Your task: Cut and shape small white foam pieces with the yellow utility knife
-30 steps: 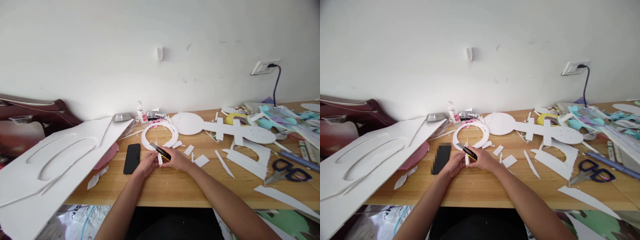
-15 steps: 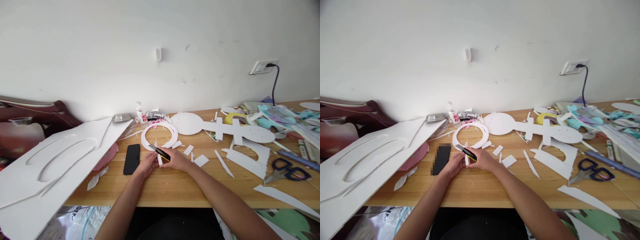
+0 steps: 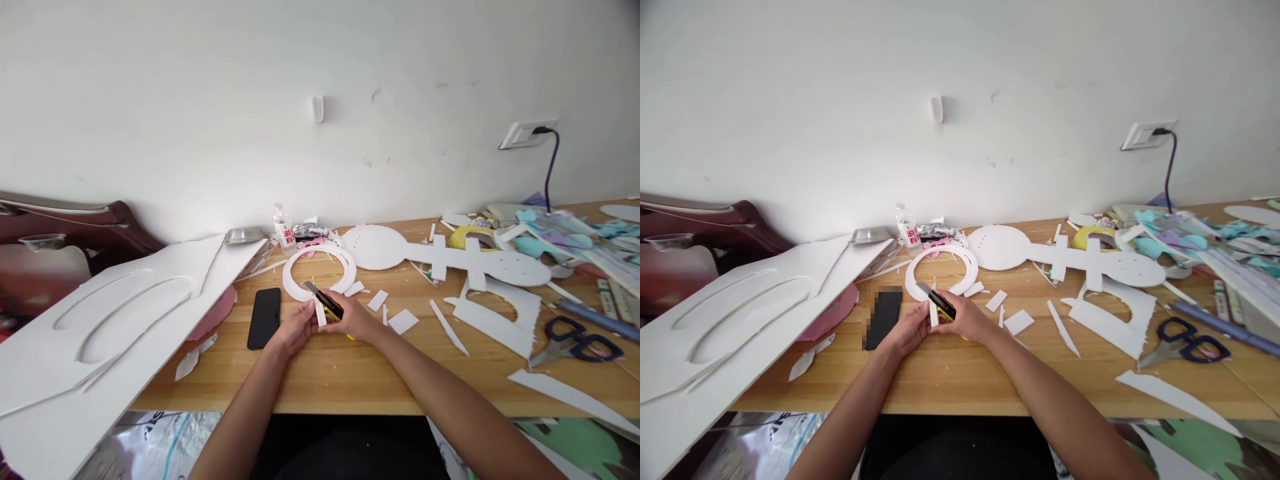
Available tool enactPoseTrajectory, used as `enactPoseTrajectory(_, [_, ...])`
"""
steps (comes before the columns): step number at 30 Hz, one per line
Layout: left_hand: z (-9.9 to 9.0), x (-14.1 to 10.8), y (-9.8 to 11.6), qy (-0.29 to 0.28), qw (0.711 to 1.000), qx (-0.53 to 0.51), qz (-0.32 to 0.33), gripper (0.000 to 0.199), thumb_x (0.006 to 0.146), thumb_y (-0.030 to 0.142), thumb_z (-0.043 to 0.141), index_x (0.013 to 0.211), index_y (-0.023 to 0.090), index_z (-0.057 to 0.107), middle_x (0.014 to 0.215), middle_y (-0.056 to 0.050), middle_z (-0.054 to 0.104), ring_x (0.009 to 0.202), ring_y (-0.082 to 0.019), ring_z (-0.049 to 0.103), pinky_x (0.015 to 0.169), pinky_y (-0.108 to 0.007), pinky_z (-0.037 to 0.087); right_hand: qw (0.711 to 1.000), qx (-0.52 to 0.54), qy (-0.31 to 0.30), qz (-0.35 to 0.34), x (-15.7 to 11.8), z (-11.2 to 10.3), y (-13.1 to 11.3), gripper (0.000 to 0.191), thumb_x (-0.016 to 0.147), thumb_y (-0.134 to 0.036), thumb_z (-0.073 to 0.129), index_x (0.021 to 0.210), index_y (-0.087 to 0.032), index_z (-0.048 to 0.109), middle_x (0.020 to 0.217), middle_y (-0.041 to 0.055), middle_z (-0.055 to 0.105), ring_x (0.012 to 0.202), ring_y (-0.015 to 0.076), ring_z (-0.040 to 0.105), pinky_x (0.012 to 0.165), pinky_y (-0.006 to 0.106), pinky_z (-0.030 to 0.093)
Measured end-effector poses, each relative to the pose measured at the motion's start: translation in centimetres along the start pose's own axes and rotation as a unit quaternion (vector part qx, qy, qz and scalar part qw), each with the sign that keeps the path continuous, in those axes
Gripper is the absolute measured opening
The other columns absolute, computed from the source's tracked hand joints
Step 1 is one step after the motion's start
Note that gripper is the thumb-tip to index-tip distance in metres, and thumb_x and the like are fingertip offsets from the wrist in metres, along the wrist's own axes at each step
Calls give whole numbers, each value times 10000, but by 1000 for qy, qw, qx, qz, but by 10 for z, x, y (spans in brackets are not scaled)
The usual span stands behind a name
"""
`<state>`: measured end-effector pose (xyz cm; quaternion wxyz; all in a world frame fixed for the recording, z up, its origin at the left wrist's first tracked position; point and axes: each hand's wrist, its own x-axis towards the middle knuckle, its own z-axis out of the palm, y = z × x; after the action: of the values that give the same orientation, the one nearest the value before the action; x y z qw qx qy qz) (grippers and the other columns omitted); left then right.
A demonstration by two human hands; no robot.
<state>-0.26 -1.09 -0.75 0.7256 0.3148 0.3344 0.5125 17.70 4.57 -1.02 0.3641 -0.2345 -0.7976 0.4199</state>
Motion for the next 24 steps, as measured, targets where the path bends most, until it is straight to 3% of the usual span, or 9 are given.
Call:
enactPoseTrajectory(2, [1,0,-1,-8,1000,-15,3,315,831,377,683,984,102,675,861,-114,726,747,-179,676,680,-257,527,1000,19,20,5,0,3,0,882,627,-400,849,1395,-225,453,1338,101,581,1204,279,567,1029,408,444])
enactPoseTrajectory(5, [4,3,-3,35,998,-51,-4,418,837,514,622,981,123,660,839,-102,716,696,-176,657,612,-254,510,999,34,31,1,-1,11,-1,887,616,-393,856,1390,-218,460,1326,104,591,1193,282,576,1029,403,445])
enactPoseTrajectory(7, [7,6,-6,99,993,-61,-11,468,836,580,580,945,130,645,806,-96,707,682,-187,657,591,-264,506,999,31,14,-9,0,18,-3,893,615,-398,854,1397,-227,459,1330,100,592,1191,286,580,1032,406,443])
enactPoseTrajectory(10, [14,9,-10,220,974,-44,13,396,806,537,631,781,143,593,620,-35,632,593,-174,632,537,-249,478,1000,-5,-6,-17,0,28,-7,909,627,-410,841,1424,-243,437,1348,97,582,1206,290,575,1036,414,442])
enactPoseTrajectory(13, [20,9,-13,286,956,-29,64,352,744,483,695,726,170,534,521,33,544,489,-132,569,469,-220,423,999,-43,4,-24,0,33,-7,923,637,-408,832,1444,-245,416,1374,101,560,1229,294,559,1042,416,441])
enactPoseTrajectory(24, [19,8,-15,299,949,-1,104,489,629,597,736,699,171,506,487,65,494,408,-83,459,420,-203,344,999,-29,-11,-43,1,28,-7,899,652,-495,814,1427,-253,427,1370,113,561,1252,299,537,1060,430,419])
